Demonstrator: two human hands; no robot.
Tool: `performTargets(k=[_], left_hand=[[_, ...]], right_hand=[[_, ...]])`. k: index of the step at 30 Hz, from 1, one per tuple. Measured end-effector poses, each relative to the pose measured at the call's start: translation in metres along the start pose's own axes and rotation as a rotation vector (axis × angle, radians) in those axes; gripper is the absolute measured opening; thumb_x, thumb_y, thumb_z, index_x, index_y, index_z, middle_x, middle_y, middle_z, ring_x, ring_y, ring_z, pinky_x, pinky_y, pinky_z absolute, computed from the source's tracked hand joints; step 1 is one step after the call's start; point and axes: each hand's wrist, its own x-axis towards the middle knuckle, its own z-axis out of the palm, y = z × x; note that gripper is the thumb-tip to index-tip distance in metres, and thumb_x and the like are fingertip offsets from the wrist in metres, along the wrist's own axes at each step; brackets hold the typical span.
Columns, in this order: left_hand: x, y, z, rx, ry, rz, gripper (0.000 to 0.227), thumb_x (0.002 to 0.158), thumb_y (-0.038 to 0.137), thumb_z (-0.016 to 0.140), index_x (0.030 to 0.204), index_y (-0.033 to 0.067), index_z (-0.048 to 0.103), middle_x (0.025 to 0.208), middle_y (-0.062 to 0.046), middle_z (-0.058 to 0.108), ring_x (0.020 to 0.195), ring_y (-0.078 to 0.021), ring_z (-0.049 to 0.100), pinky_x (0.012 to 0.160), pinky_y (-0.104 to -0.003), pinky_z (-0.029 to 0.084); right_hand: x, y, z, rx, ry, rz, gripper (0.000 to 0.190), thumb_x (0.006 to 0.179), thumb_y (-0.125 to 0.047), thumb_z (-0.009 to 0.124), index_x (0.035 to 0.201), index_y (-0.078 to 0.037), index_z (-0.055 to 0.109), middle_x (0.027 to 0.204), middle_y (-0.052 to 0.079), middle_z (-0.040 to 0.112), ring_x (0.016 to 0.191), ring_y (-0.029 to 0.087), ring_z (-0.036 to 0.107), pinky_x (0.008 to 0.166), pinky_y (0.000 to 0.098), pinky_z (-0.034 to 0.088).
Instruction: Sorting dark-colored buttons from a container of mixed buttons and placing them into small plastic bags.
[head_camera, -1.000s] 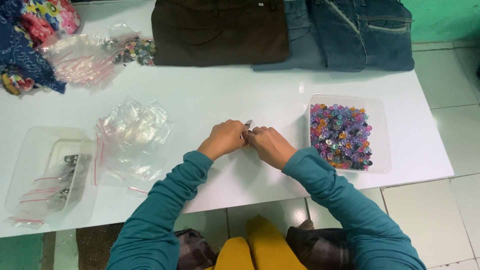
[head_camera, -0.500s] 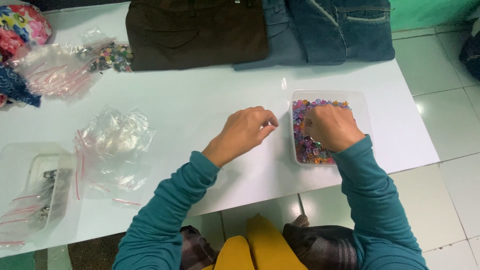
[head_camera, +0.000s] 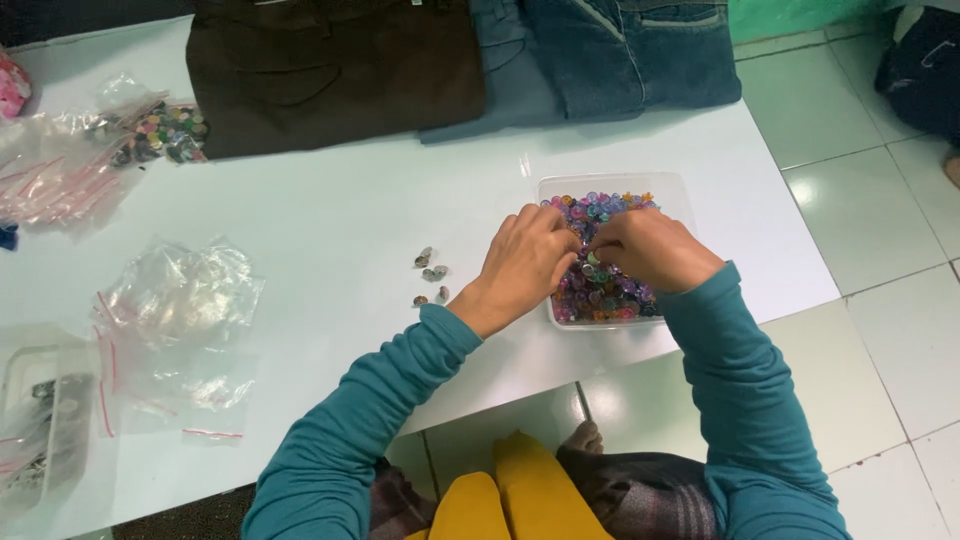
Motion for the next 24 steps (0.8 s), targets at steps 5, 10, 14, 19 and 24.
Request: performTargets(k=[5, 10, 14, 19, 24], left_hand=[[0.003, 0.006, 0.007, 0.058, -0.017, 0.001, 0.013, 0.090, 0.025, 0.075, 0.095, 0.0136, 0.076, 0.106, -0.007, 0.060, 0.104, -0.0241, 0.055, 0.081, -0.037, 0.045], [0.003, 0.002, 0.009, 0.011, -0.014, 0.000, 0.010, 0.089, 0.024, 0.075, 0.091, 0.0135, 0.076, 0.109, -0.008, 0.060, 0.108, -0.0265, 0.055, 0.084, -0.040, 0.044], [0.003, 0.001, 0.009, -0.010, -0.030, -0.028, 0.011, 0.088, 0.024, 0.075, 0.089, 0.0131, 0.076, 0.110, -0.008, 0.061, 0.110, -0.0267, 0.055, 0.084, -0.040, 0.044], [0.005, 0.001, -0.005, -0.003, -0.031, -0.067, 0.010, 0.089, 0.022, 0.074, 0.085, 0.0139, 0.075, 0.112, -0.010, 0.063, 0.114, -0.0262, 0.054, 0.086, -0.040, 0.043], [0.005, -0.001, -0.016, -0.057, 0.044, -0.099, 0.010, 0.086, 0.021, 0.075, 0.082, 0.0119, 0.076, 0.108, -0.011, 0.063, 0.108, -0.0294, 0.056, 0.083, -0.043, 0.043]], right_hand=[[-0.014, -0.009, -0.014, 0.153, 0.001, -0.018, 0.019, 0.095, -0.007, 0.067, 0.108, -0.003, 0.080, 0.096, 0.023, 0.078, 0.089, 0.040, 0.076, 0.075, 0.0491, 0.062], [-0.017, -0.011, -0.016, 0.217, 0.014, -0.046, 0.017, 0.093, -0.010, 0.072, 0.106, -0.002, 0.080, 0.094, 0.022, 0.078, 0.086, 0.037, 0.076, 0.074, 0.0455, 0.062], [-0.010, -0.004, -0.009, 0.207, 0.032, -0.058, 0.017, 0.095, -0.011, 0.070, 0.106, -0.004, 0.081, 0.093, 0.020, 0.078, 0.085, 0.035, 0.076, 0.072, 0.0436, 0.062], [0.000, 0.004, 0.005, 0.107, 0.081, -0.082, 0.016, 0.096, -0.013, 0.070, 0.104, -0.005, 0.082, 0.090, 0.018, 0.078, 0.081, 0.033, 0.076, 0.070, 0.0409, 0.062], [0.029, 0.020, 0.055, -0.206, 0.209, -0.090, 0.014, 0.089, -0.022, 0.075, 0.100, -0.014, 0.081, 0.093, 0.007, 0.076, 0.076, 0.028, 0.072, 0.066, 0.0415, 0.061]])
